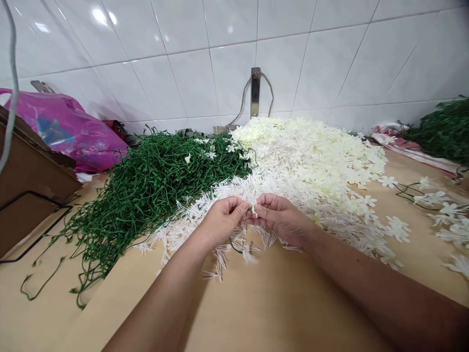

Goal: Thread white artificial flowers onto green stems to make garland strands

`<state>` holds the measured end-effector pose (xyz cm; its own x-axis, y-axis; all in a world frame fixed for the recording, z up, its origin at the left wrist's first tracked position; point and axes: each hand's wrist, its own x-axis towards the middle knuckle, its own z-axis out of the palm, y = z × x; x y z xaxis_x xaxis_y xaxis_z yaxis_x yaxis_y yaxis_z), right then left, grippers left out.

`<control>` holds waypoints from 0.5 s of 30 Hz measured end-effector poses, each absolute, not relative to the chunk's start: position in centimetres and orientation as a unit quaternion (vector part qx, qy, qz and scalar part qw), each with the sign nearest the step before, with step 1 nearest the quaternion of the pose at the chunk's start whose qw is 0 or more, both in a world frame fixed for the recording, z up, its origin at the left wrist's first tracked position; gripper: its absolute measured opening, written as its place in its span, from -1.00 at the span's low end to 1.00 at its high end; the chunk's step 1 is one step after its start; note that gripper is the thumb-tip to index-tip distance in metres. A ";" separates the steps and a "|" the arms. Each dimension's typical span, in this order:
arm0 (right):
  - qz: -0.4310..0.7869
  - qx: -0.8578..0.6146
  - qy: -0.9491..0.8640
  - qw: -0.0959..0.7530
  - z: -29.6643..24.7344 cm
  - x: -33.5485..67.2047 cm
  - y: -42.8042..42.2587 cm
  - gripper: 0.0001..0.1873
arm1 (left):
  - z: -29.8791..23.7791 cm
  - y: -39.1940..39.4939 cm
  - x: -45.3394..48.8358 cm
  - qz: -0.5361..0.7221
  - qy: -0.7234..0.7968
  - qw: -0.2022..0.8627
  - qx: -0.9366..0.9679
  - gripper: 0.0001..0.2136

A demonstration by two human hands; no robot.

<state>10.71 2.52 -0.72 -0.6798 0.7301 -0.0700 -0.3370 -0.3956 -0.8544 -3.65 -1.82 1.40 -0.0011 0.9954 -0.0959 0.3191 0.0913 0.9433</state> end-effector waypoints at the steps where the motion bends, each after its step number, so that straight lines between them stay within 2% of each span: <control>1: 0.808 -0.221 -0.434 0.331 -0.8 10.7 2.5 -0.81 | 1.4 -1.9 -3.7 0.377 0.593 0.438 0.562 -0.78; 8: 0.825 -0.202 -0.417 0.323 -1.0 10.9 2.8 -0.85 | 2.0 -2.1 -3.5 0.375 0.571 0.425 0.593 -0.80; 15: 0.814 -0.197 -0.438 0.328 -0.5 10.8 2.7 -0.78 | 1.9 -2.1 -3.4 0.399 0.526 0.475 0.583 -0.76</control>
